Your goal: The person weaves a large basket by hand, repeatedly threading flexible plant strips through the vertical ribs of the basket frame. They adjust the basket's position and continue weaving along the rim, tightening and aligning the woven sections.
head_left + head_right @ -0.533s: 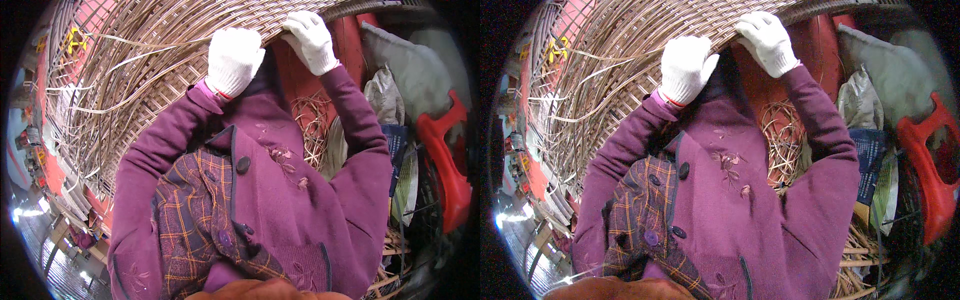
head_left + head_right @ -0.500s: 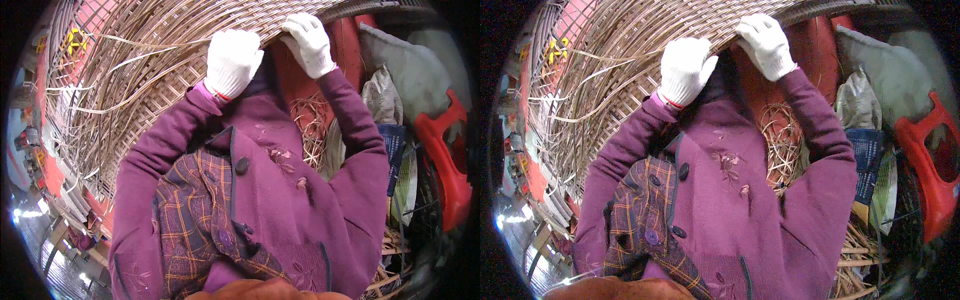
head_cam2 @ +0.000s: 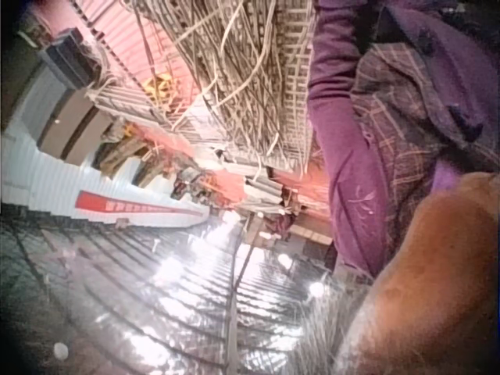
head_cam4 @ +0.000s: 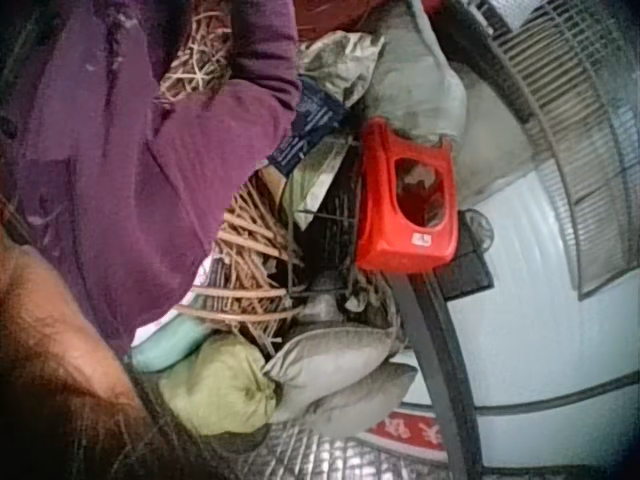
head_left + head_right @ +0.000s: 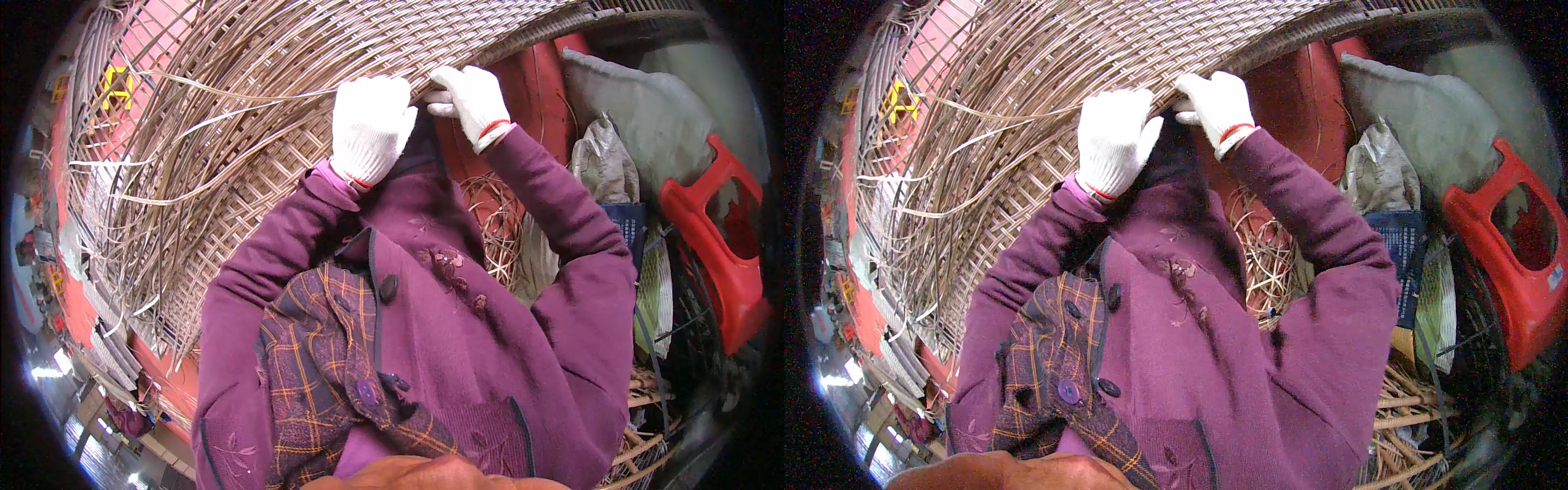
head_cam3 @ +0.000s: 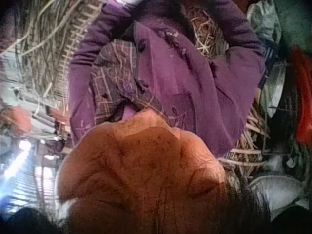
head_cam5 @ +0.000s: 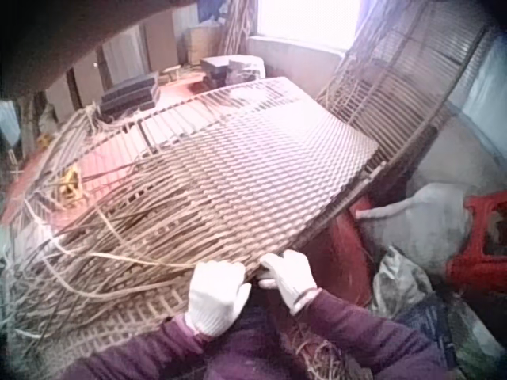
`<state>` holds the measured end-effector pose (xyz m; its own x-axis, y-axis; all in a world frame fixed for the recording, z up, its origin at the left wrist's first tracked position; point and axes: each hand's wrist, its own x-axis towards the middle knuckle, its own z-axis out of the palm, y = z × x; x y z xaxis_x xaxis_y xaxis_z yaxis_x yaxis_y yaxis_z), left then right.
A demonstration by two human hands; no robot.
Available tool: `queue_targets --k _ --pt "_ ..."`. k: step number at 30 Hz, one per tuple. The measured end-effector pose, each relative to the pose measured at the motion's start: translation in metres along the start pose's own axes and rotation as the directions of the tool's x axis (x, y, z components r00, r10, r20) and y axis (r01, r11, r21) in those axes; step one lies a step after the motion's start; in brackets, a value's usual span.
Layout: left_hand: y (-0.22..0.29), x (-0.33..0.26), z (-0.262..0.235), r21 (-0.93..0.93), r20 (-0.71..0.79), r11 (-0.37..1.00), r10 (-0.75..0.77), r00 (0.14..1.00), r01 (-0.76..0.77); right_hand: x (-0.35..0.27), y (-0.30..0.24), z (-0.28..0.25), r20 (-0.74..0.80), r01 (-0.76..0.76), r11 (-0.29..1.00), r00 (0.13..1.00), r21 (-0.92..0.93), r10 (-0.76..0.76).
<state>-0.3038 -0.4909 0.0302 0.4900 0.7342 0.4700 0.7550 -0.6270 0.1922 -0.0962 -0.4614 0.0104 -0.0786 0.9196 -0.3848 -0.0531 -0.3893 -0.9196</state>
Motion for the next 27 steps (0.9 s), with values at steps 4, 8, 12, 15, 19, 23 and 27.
queue_targets --k 4,8,12,15,19,23,27 --pt "0.001 0.001 0.001 -0.002 0.005 1.0 -0.014 1.0 0.014 0.013 -0.004 -0.005 0.069 0.066 0.977 0.996 -0.205 -0.053" --pt "0.002 0.001 0.002 0.014 -0.01 1.0 -0.004 1.0 0.005 0.018 -0.01 -0.01 0.092 -0.063 0.997 0.993 -0.053 0.068" --pt "0.002 -0.001 0.0 0.011 -0.011 1.0 0.001 1.0 -0.001 0.013 -0.019 -0.023 0.111 -0.222 0.961 0.972 0.167 0.206" --pt "0.004 0.002 -0.001 0.014 -0.016 1.0 -0.015 1.0 0.015 0.017 -0.021 -0.031 0.032 -0.158 0.96 0.987 0.233 0.155" --pt "0.001 0.002 -0.005 -0.08 -0.013 0.997 0.001 1.0 -0.002 0.023 -0.02 -0.039 0.059 -0.02 0.99 0.998 -0.143 0.029" --pt "-0.007 -0.043 -0.038 -0.207 0.064 0.977 0.064 0.996 -0.05 0.011 -0.028 -0.032 -0.021 -0.183 0.958 0.983 -0.22 0.183" --pt "-0.015 -0.145 -0.108 -0.116 0.103 0.989 -0.076 0.992 0.088 -0.041 -0.008 0.025 0.116 0.18 0.865 0.983 -0.468 -0.142"
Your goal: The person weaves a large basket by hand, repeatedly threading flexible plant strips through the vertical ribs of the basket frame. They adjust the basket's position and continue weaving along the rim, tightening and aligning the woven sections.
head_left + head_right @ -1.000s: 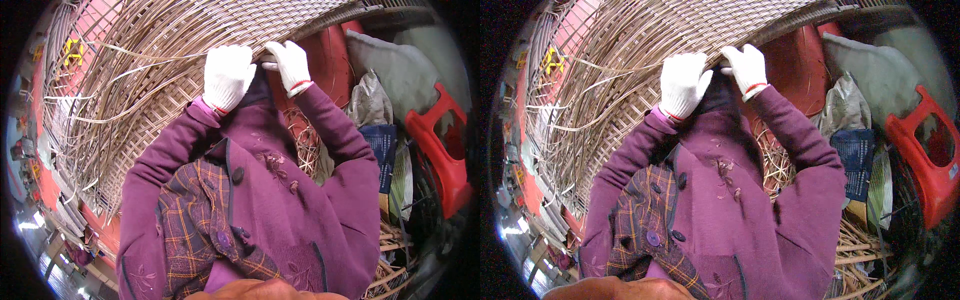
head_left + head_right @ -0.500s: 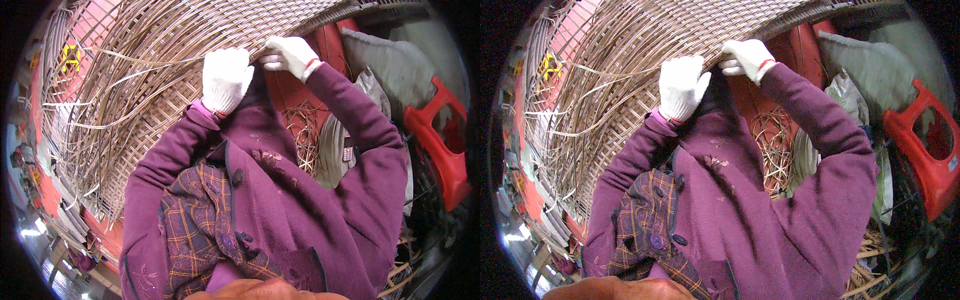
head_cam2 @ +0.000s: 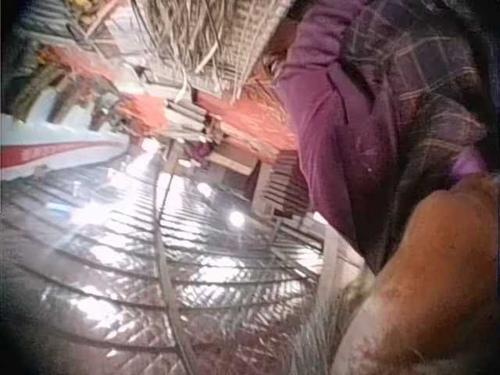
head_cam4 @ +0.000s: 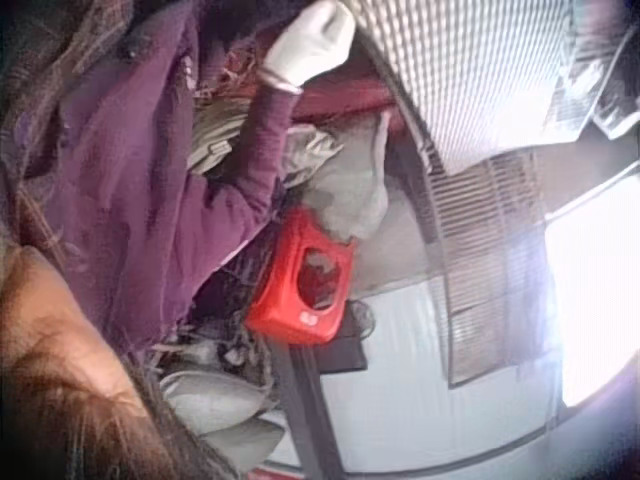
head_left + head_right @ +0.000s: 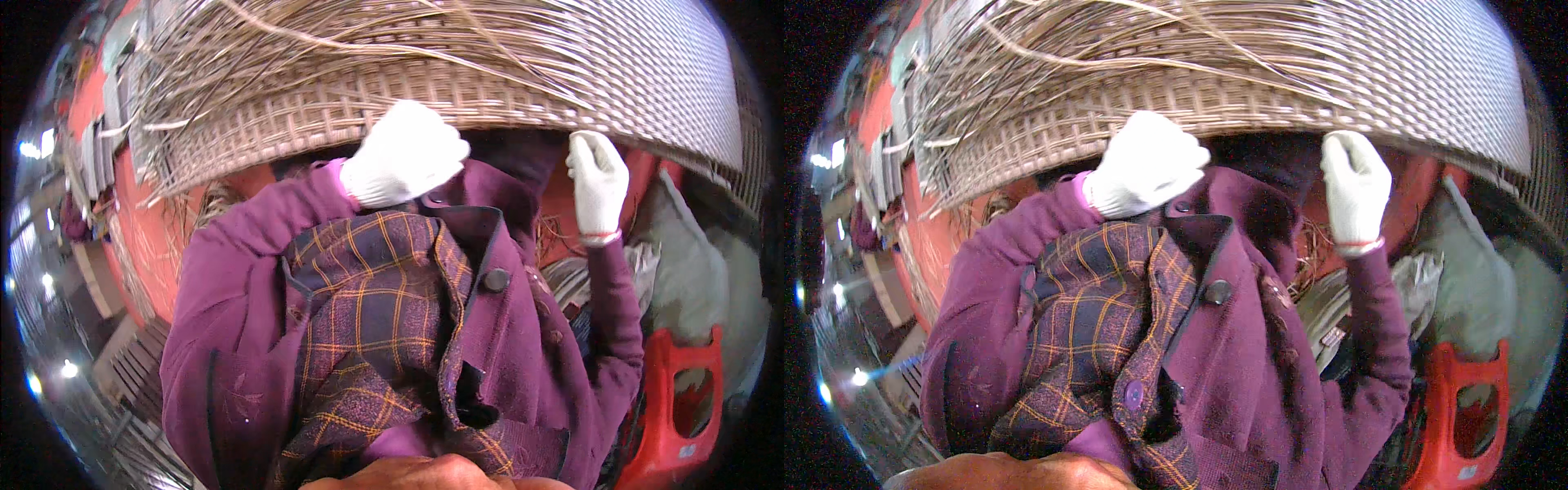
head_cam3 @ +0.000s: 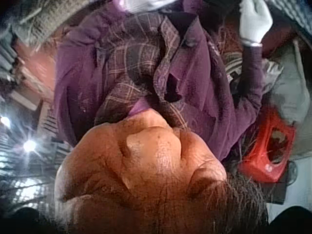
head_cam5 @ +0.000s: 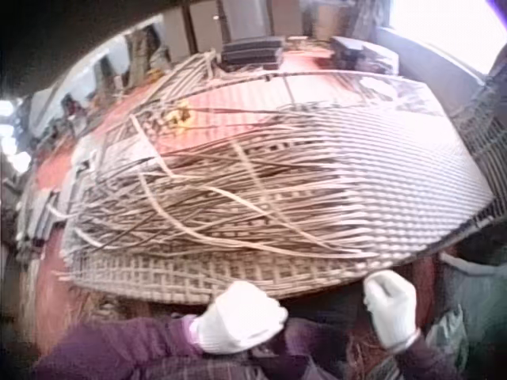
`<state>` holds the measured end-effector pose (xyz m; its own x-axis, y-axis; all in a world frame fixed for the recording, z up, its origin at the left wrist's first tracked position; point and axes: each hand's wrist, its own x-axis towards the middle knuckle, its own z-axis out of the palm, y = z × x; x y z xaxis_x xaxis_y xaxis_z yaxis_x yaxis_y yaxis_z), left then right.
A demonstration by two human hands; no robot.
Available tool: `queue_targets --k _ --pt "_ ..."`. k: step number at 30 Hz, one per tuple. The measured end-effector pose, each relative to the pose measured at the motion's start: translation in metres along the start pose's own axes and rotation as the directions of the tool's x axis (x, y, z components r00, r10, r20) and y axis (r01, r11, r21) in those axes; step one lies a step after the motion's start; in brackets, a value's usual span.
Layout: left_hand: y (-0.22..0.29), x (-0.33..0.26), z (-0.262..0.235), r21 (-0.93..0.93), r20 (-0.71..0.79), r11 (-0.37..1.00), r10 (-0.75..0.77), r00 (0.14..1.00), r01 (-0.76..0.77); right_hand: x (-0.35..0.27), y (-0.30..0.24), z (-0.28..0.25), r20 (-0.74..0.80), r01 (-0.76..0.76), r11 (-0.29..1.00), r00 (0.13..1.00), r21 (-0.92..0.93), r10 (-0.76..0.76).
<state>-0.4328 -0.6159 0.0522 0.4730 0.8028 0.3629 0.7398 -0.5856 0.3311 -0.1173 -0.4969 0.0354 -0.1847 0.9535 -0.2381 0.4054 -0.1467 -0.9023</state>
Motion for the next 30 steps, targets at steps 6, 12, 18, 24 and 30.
queue_targets --k 6,12,18,24,30 --pt "-0.013 -0.098 -0.077 0.383 -0.149 0.778 -0.48 0.864 0.498 -0.02 -0.044 0.113 0.344 0.824 0.414 0.545 -0.388 -0.764" --pt "-0.03 -0.095 -0.073 0.431 -0.009 0.824 -0.405 0.914 0.369 -0.011 -0.054 0.151 0.385 0.806 0.349 0.55 -0.479 -0.741" --pt "-0.035 -0.093 -0.055 0.386 0.072 0.803 -0.517 0.853 0.455 -0.01 -0.04 0.163 0.349 0.812 0.363 0.54 -0.458 -0.766" --pt "-0.012 -0.093 -0.055 0.531 -0.101 0.715 -0.48 0.872 0.455 -0.008 -0.04 0.167 0.335 0.795 0.358 0.55 -0.489 -0.765" --pt "-0.024 -0.083 -0.056 0.551 0.004 0.691 -0.562 0.827 0.467 -0.009 -0.04 0.169 0.32 0.806 0.358 0.534 -0.471 -0.782"
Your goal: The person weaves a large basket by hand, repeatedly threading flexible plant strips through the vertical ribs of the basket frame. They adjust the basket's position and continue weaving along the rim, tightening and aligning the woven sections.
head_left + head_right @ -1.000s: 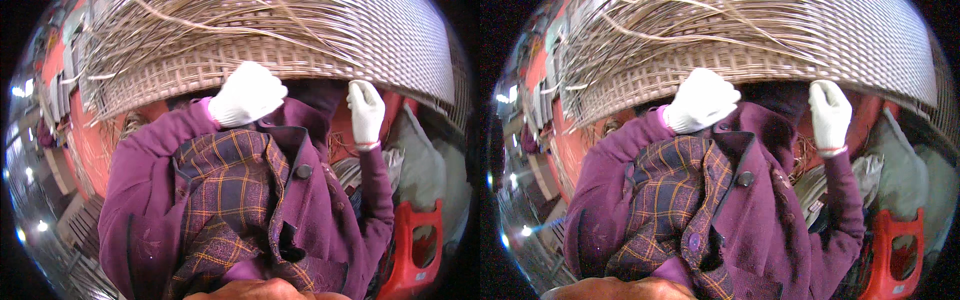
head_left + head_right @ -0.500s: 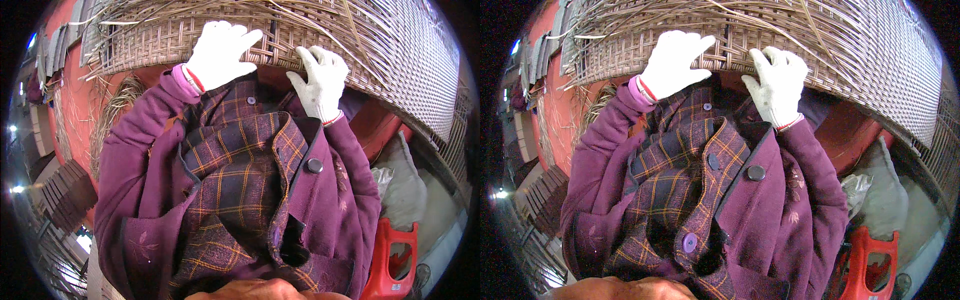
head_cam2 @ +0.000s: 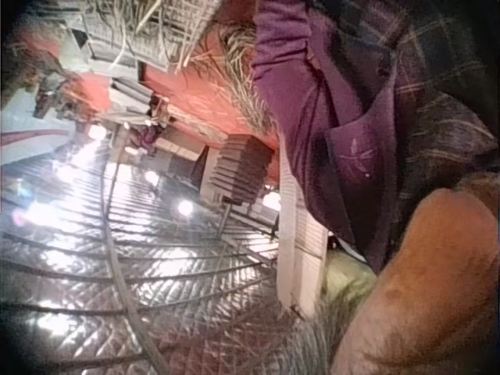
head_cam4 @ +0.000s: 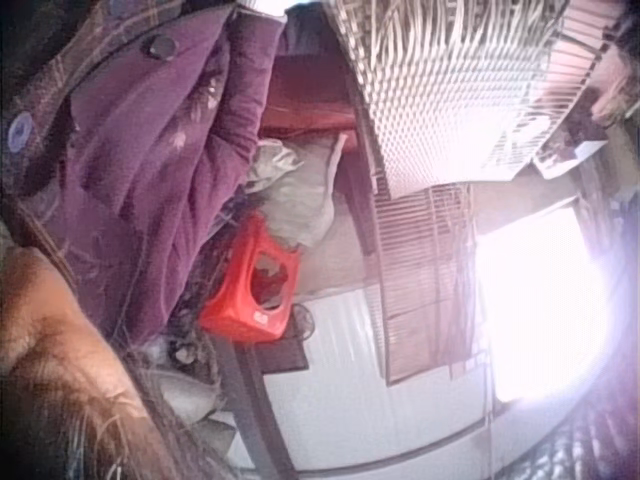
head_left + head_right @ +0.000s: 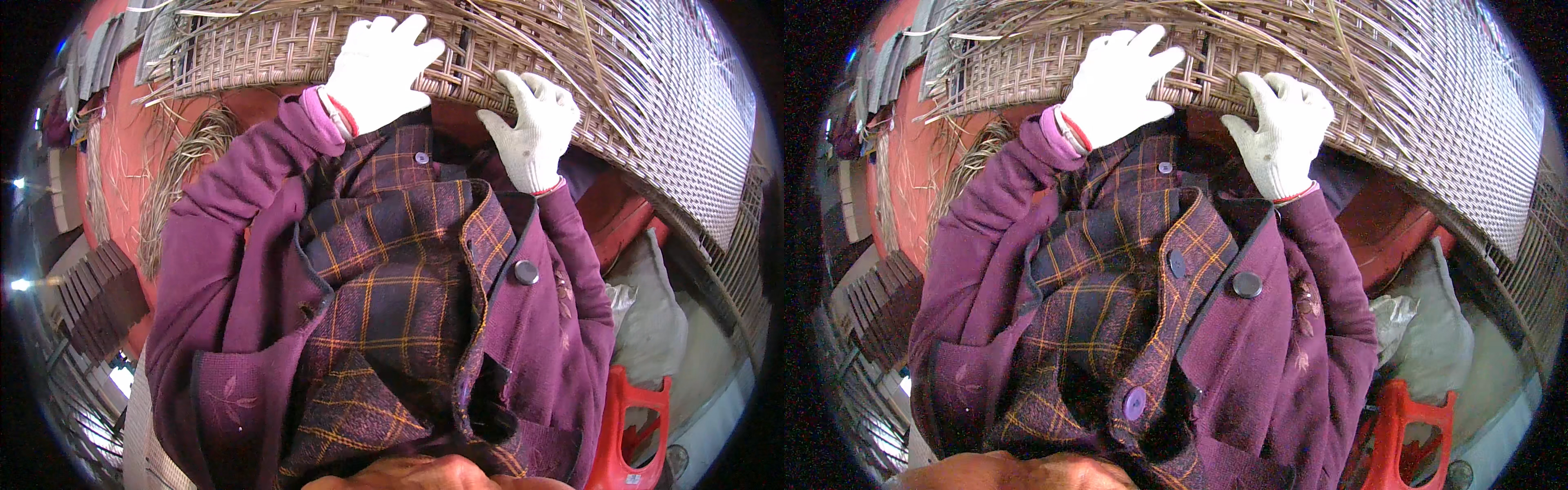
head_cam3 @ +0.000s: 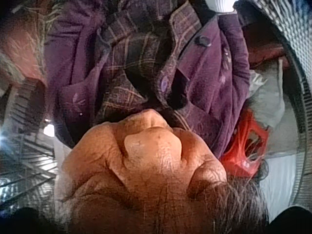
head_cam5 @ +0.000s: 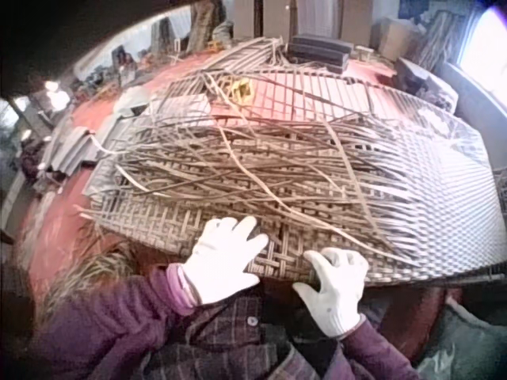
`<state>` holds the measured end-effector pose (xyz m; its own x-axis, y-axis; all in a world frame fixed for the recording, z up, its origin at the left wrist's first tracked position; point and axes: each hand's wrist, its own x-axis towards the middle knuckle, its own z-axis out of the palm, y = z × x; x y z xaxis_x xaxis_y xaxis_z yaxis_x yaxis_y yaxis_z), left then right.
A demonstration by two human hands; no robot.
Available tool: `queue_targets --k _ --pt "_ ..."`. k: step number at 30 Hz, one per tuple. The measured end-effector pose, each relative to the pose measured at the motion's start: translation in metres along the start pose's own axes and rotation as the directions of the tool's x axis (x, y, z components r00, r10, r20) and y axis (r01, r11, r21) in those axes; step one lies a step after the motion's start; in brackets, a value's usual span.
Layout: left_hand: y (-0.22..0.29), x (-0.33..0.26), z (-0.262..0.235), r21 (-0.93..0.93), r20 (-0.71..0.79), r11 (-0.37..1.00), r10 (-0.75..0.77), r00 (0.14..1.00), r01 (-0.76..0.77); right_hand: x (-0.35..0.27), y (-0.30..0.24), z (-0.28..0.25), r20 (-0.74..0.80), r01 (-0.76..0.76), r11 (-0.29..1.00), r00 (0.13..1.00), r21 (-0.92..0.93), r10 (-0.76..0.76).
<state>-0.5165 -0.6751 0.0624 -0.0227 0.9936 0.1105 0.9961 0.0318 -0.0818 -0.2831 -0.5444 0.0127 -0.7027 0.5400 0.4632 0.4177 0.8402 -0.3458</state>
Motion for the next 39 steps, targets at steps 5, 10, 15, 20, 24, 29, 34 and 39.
queue_targets --k 5,10,15,20,24,29,34,39 --pt "-0.001 0.007 -0.008 0.06 0.231 0.998 0.021 0.973 -0.036 0.0 0.001 0.003 -0.02 0.009 1.0 1.0 0.013 -0.009" --pt "0.0 -0.004 -0.025 0.062 0.105 0.996 0.062 0.993 -0.069 0.0 0.003 0.005 -0.034 0.043 0.999 0.999 0.025 -0.042" --pt "0.005 -0.001 -0.028 0.038 0.103 0.995 0.083 0.991 -0.087 -0.003 0.003 0.006 -0.05 0.056 0.998 0.997 0.022 -0.055" --pt "0.01 0.017 -0.024 -0.044 0.227 0.997 0.075 0.971 -0.067 -0.004 0.004 0.008 -0.051 0.065 0.997 0.997 0.029 -0.063" --pt "0.008 0.019 -0.021 -0.063 0.187 0.995 0.083 0.979 -0.073 -0.005 0.003 0.008 -0.057 0.07 0.997 0.996 0.038 -0.067" --pt "-0.005 0.014 -0.009 -0.233 0.219 0.969 0.129 0.967 -0.077 -0.004 0.001 0.008 -0.074 0.071 0.997 0.995 0.038 -0.069" --pt "-0.014 0.005 -0.008 -0.289 0.127 0.945 0.196 0.972 -0.153 -0.004 0.003 0.012 -0.056 0.064 0.998 0.996 0.026 -0.062" --pt "0.011 -0.018 -0.016 -0.275 0.14 0.961 0.063 0.988 -0.022 -0.003 0.003 0.01 -0.039 0.084 0.995 0.996 0.049 -0.082"
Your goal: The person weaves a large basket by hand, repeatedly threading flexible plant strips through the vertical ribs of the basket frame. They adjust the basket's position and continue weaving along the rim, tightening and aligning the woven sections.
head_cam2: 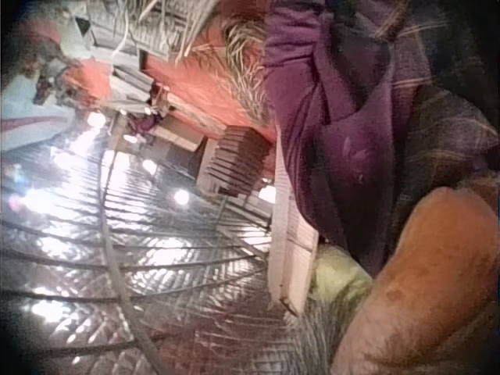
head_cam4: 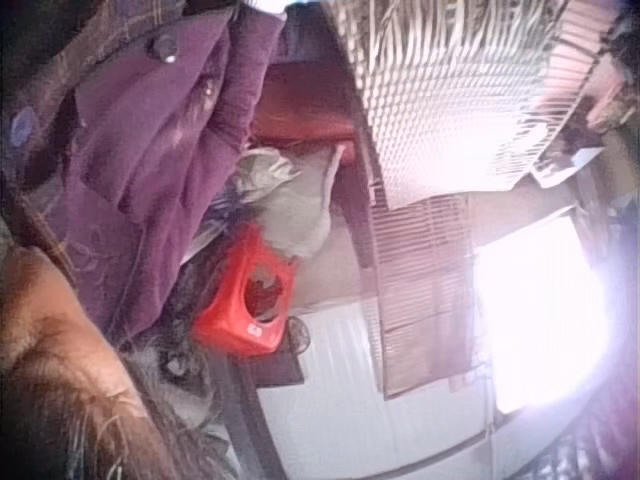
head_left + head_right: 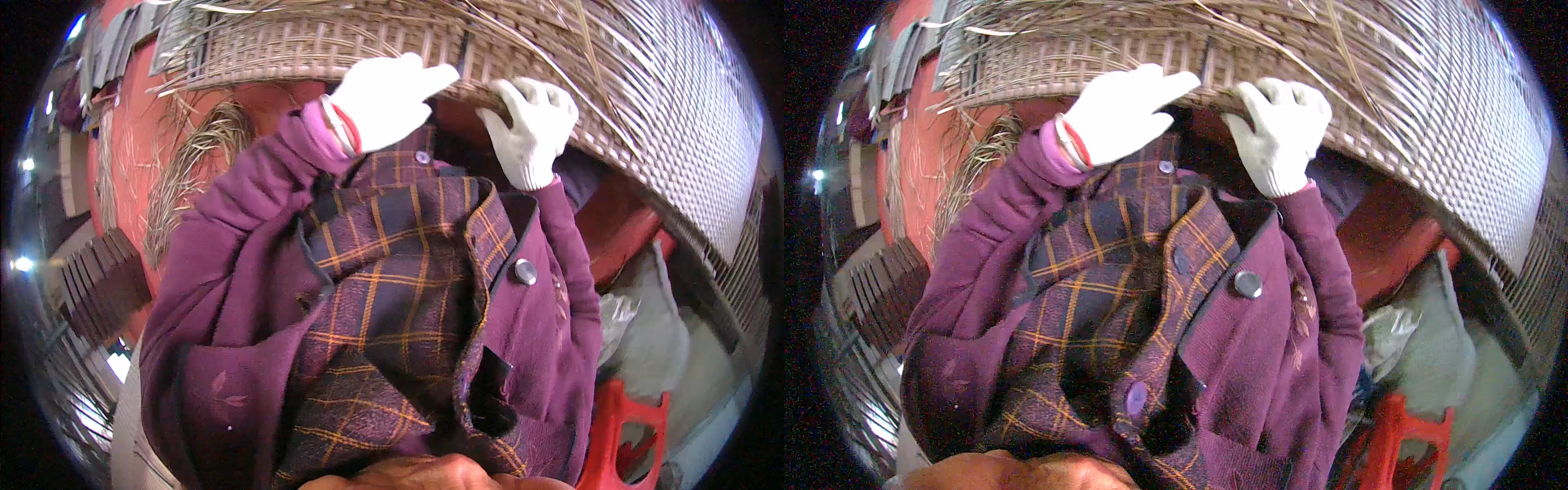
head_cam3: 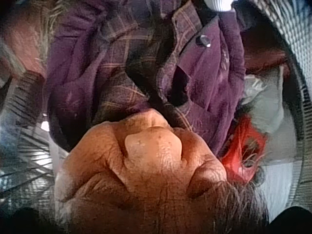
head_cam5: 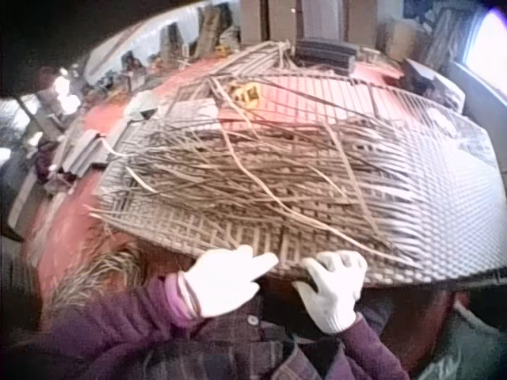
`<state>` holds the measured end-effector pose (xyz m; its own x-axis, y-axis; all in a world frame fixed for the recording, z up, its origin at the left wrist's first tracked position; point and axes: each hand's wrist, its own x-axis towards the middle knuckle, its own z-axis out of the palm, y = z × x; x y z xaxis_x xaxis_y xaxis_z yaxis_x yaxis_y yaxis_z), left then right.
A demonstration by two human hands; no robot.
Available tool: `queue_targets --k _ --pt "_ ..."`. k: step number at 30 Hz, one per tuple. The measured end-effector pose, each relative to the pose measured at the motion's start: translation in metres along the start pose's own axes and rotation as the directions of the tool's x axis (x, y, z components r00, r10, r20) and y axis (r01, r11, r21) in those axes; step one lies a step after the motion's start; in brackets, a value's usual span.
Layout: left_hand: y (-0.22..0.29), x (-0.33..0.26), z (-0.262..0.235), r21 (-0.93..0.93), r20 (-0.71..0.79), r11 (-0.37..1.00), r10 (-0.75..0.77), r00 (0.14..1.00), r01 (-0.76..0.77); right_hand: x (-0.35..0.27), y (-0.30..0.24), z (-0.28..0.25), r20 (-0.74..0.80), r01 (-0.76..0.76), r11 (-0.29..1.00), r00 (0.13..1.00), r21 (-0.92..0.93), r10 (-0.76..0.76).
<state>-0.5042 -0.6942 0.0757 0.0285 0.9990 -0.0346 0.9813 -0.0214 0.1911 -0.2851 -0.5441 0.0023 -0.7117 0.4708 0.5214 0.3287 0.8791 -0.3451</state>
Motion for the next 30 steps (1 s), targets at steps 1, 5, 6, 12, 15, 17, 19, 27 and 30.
queue_targets --k 1,5,6,12,15,17,19,27,30 --pt "0.006 -0.005 0.001 -0.002 -0.011 0.999 -0.05 0.999 0.05 0.001 -0.002 -0.003 -0.017 0.019 1.0 1.0 -0.002 -0.019" --pt "0.005 -0.024 -0.003 0.009 -0.234 0.999 -0.044 0.971 0.048 0.009 -0.017 -0.018 -0.003 -0.048 0.998 0.999 -0.043 0.048" --pt "-0.001 -0.027 -0.005 0.097 -0.276 0.991 -0.068 0.959 0.098 0.013 -0.023 -0.019 -0.029 0.002 1.0 1.0 -0.029 -0.002" --pt "-0.066 -0.026 -0.016 0.254 -0.325 0.943 -0.126 0.937 0.215 0.052 -0.066 0.018 0.067 0.171 0.964 0.98 0.202 -0.188" --pt "-0.074 -0.034 -0.012 0.201 -0.204 0.961 -0.15 0.967 0.192 0.066 -0.081 0.041 0.116 0.171 0.98 0.976 0.1 -0.183" --pt "-0.068 -0.054 -0.009 0.097 -0.15 0.976 -0.18 0.972 0.195 0.069 -0.082 0.043 0.142 0.189 0.976 0.969 0.112 -0.204" --pt "-0.055 -0.076 -0.006 0.121 -0.281 0.98 -0.119 0.952 0.158 0.069 -0.084 0.043 0.127 0.202 0.968 0.967 0.149 -0.221" --pt "-0.11 -0.082 -0.016 0.144 -0.558 0.921 -0.227 0.798 0.363 0.066 -0.089 0.038 0.172 0.221 0.969 0.956 0.11 -0.237" --pt "-0.124 -0.11 -0.018 0.236 -0.365 0.882 -0.309 0.878 0.408 0.067 -0.091 0.036 0.179 0.225 0.97 0.954 0.093 -0.239"
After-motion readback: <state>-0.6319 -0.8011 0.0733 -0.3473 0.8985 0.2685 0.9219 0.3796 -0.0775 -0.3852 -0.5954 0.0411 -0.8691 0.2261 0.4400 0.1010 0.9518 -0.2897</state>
